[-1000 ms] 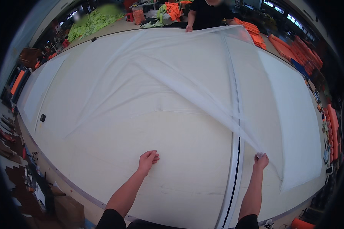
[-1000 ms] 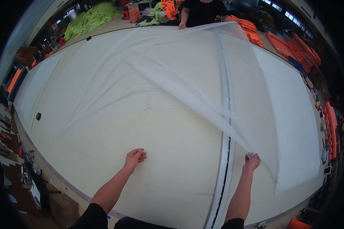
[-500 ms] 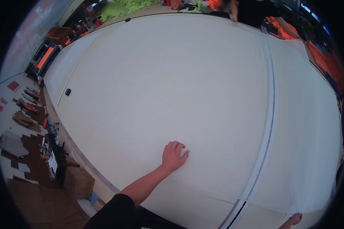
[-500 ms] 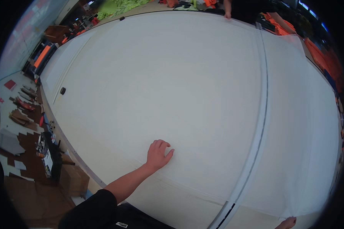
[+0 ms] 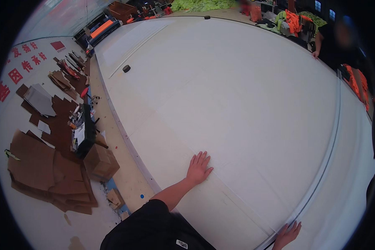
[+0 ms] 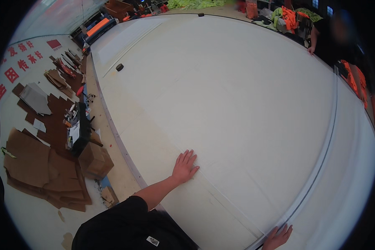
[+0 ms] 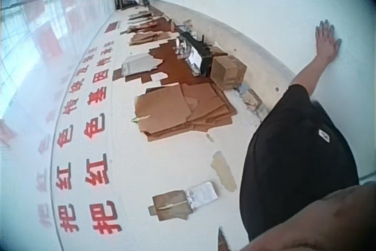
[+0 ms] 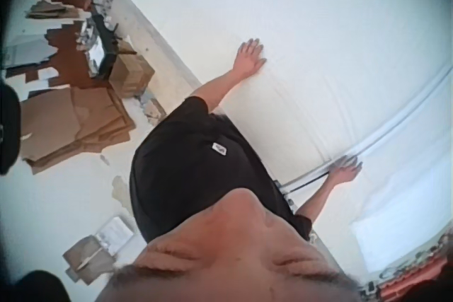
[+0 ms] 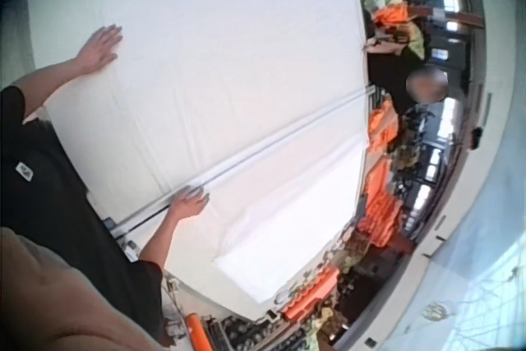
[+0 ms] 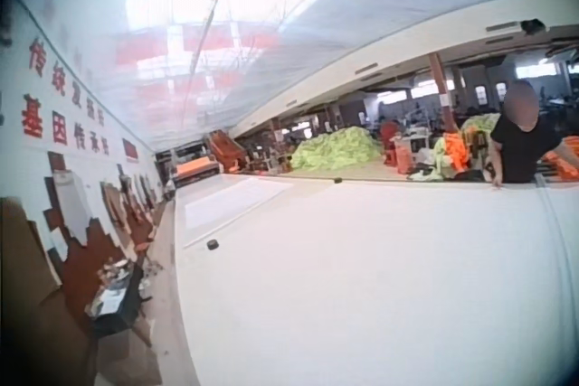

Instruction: The person aligns a large white fabric sheet on a cutting table, smooths it with hands, and uses a powered straight-edge cutter to trim the fabric. They also plug in the cutter's power cord and adjust the fabric position before cutting.

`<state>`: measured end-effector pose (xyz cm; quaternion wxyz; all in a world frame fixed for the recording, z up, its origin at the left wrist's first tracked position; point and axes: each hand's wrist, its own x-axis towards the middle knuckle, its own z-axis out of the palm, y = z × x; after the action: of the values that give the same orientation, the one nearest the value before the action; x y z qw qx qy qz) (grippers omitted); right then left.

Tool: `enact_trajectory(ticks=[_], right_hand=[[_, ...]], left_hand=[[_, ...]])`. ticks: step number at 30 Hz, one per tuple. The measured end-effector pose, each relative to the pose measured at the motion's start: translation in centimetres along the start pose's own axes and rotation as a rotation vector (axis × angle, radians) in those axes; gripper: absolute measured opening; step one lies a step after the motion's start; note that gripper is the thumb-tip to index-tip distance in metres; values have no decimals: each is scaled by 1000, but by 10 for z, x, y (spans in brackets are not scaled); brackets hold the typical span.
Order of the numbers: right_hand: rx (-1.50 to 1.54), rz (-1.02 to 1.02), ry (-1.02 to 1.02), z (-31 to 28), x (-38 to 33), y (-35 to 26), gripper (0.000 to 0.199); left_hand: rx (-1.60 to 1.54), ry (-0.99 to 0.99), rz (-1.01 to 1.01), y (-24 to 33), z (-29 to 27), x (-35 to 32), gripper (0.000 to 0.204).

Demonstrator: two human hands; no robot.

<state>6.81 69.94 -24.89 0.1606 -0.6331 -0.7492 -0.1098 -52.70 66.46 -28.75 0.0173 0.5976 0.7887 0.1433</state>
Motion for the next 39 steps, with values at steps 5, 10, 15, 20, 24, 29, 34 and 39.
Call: enact_trajectory(ticks=[5,10,15,20,24,29,34,39], right_hand=[[81,217,-108,65,-27,101,63],[85,427,-191,82,-36,169,59],[10,520,-260,77,-24,187,63],[-272,513,-172,74,-9,188,59],[-196,403,-33,74,19,173,56],[-82,468,-148,78,15,182,58],[-120,575,-167,66,4,211,60],[-220,612,-122,69,28,221,58]], left_hand=[[6,-46,30,6,3,-6,65],[20,-54,69,13,12,-3,65],[15,-63,88,24,11,3,66],[5,5,179,39,16,18,61],[14,-25,181,49,20,32,63],[41,-140,233,68,24,38,65],[44,-138,235,77,25,37,66],[15,-161,287,88,22,40,67]])
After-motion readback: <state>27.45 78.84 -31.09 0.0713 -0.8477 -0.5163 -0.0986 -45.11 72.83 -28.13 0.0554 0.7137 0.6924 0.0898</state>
